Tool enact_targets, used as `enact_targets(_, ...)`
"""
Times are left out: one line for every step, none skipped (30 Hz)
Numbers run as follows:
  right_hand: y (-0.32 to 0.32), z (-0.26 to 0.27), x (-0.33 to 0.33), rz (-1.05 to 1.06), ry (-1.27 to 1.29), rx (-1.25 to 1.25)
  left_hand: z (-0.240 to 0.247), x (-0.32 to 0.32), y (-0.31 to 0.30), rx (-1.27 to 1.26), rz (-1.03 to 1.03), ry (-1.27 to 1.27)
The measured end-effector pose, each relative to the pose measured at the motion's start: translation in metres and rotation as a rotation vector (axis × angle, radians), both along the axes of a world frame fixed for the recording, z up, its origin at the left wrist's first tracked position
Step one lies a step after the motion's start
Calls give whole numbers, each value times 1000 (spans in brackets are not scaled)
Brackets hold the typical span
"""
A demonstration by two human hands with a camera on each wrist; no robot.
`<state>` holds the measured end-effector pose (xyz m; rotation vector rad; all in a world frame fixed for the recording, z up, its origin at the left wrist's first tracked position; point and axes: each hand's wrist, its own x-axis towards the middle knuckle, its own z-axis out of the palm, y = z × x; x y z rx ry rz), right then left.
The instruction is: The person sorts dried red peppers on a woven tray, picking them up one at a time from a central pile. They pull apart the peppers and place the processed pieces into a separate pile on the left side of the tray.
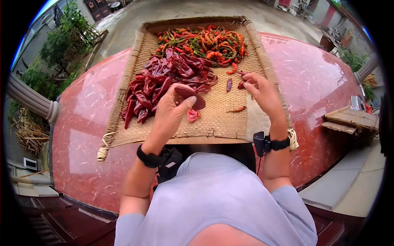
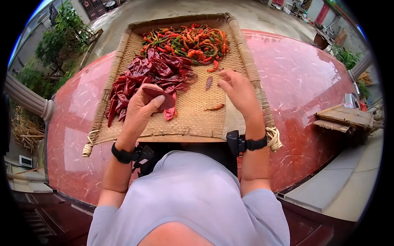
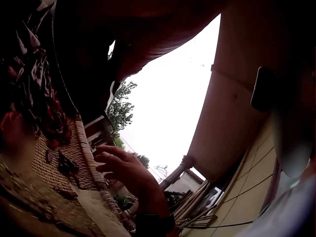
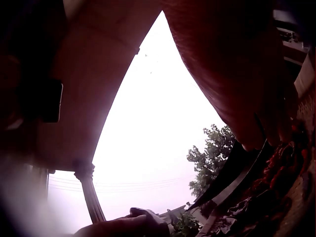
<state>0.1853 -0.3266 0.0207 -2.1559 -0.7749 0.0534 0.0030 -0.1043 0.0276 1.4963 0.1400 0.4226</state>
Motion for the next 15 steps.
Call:
enact_targets(0, 2, -12, 100, 87, 51, -3, 8, -8, 9, -34, 41)
enact_targets(2, 0, -25, 170, 245, 139, -7, 16, -16, 21, -70, 81)
enact_targets(5, -4, -38, 241, 402, 232, -20, 25, -20, 43, -52, 104)
enact_targets(8, -7, -49, 278, 449, 261, -24, 33, -31, -25, -70, -31)
enact_targets(11, -10, -59, 318, 497, 292, -28, 38, -35, -20, -63, 6)
enact_targets(13, -14, -65, 360, 545, 326, -31, 42, -39, -13, -54, 43)
enact_targets(14, -21, -67, 332, 518, 375, -33, 44, -44, -46, -29, 25)
enact_targets(16, -31, -67, 302, 491, 424, -35, 45, -47, -137, -30, 43)
enact_targets(18, -36, -67, 271, 463, 470, -36, 45, -50, -229, -31, 61)
enact_targets(16, -39, -65, 270, 496, 525, -39, 46, -52, -325, -31, 80)
enact_targets(15, -41, -65, 271, 531, 578, -48, 47, -47, -439, -96, 85)
enact_targets(15, -41, -64, 274, 566, 629, -50, 47, -45, -523, -126, 90)
enact_targets(15, -41, -64, 282, 560, 617, -53, 46, -42, -609, -154, 95)
enact_targets(15, -39, -63, 292, 557, 603, -57, 44, -39, -696, -178, 99)
enact_targets(15, -38, -63, 302, 554, 589, -58, 44, -39, -708, -158, 119)
